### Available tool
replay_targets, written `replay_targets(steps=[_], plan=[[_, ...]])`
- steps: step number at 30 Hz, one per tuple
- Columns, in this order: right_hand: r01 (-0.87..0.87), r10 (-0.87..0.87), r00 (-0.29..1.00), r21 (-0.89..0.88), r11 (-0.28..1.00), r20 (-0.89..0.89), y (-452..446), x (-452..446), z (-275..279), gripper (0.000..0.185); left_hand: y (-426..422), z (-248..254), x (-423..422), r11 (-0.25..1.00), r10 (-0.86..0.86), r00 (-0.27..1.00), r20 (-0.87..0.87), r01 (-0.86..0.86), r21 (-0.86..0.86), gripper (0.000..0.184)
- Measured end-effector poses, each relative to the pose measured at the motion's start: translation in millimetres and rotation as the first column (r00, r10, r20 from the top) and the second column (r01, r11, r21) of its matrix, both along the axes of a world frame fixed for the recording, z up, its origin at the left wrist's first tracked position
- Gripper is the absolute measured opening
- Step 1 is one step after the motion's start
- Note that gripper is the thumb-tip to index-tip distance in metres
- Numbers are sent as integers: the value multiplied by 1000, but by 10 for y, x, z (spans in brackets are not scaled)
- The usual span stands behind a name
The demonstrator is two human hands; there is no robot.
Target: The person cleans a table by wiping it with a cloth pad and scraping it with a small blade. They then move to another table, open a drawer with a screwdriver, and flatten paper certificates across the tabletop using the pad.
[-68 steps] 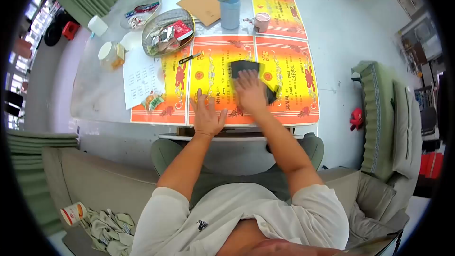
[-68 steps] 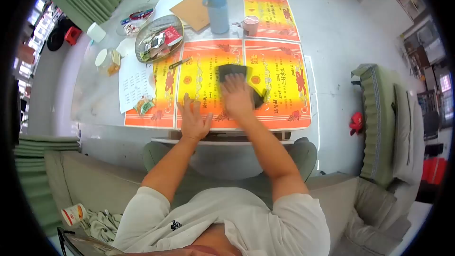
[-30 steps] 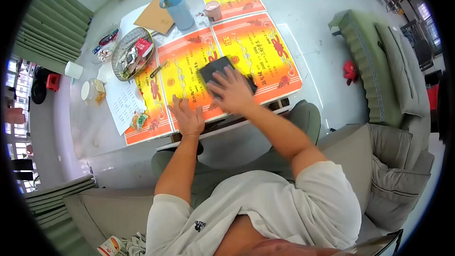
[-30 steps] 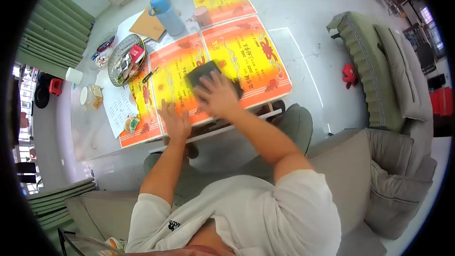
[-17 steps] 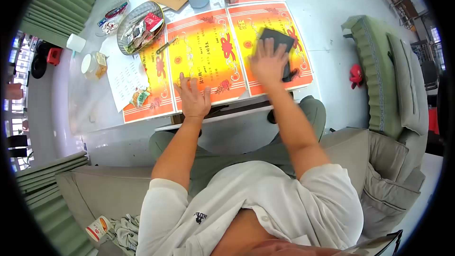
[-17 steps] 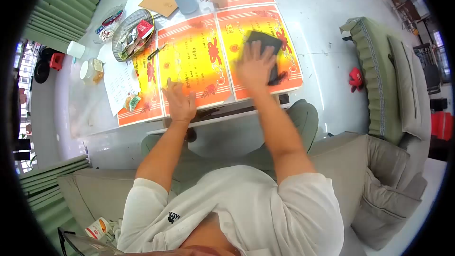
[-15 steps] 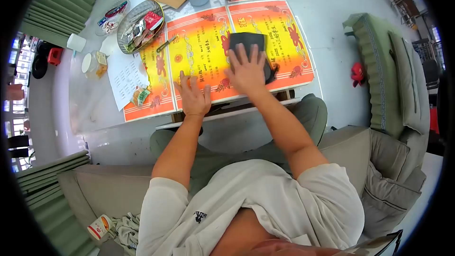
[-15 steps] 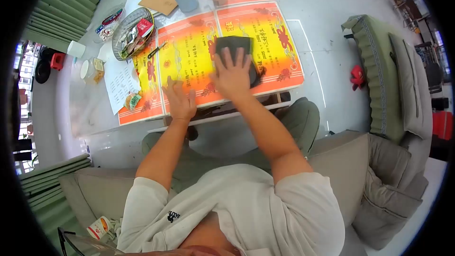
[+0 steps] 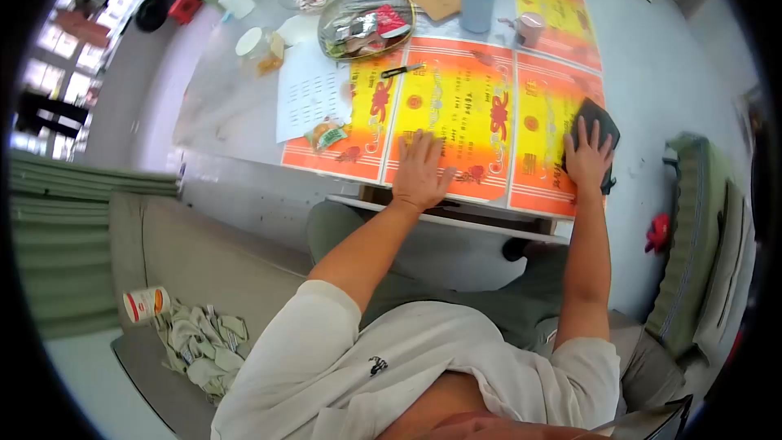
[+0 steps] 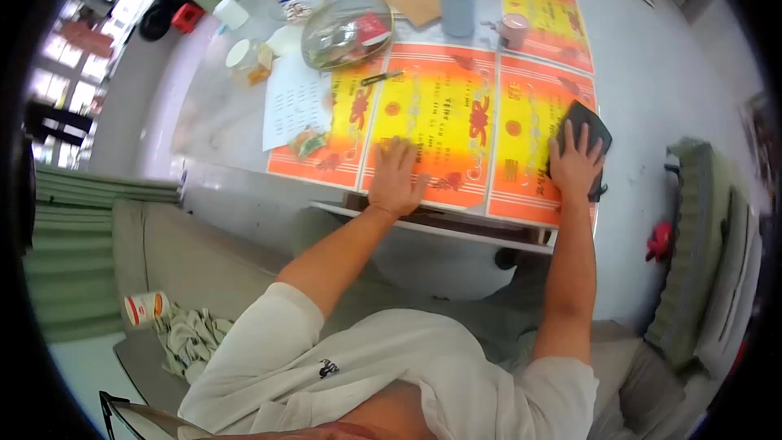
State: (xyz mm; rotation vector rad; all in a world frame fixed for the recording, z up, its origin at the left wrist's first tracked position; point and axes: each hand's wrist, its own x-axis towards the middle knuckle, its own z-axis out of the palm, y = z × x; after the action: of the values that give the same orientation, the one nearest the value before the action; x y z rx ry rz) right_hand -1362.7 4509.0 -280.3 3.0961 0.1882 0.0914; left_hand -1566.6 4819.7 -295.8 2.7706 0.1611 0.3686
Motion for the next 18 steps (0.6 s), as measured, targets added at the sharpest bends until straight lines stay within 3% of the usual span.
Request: replay_targets(steps=[3,5,8,11,15,18], plan=[[104,-105,993,-20,994,-60,474,-11,27,65,2,-27,-10,1000,-3,1000,12,3,-14,61],[-138,138,989,-4,990,48,814,-228,-31,66,-2,-16,-25,1000,2,1000,14,-2,-9,61],[-520,510,851,62,852,128,1182,-644,22,60,20,-13,-29,1000,13,999,45,-12,-29,60],[-712,697,702,144,688,145,1182,-957,185,57,20,-20,-20,997,6,997,78,0,-76,60],[-744,744,663,185,642,87,798,-1044,244,56,37,9,-19,997,8,999,52,-4,-76,61],[-585,578,811,111,803,93,486,-822,167,61,28,-38,-31,998,15,999,30,-13,-63,62]])
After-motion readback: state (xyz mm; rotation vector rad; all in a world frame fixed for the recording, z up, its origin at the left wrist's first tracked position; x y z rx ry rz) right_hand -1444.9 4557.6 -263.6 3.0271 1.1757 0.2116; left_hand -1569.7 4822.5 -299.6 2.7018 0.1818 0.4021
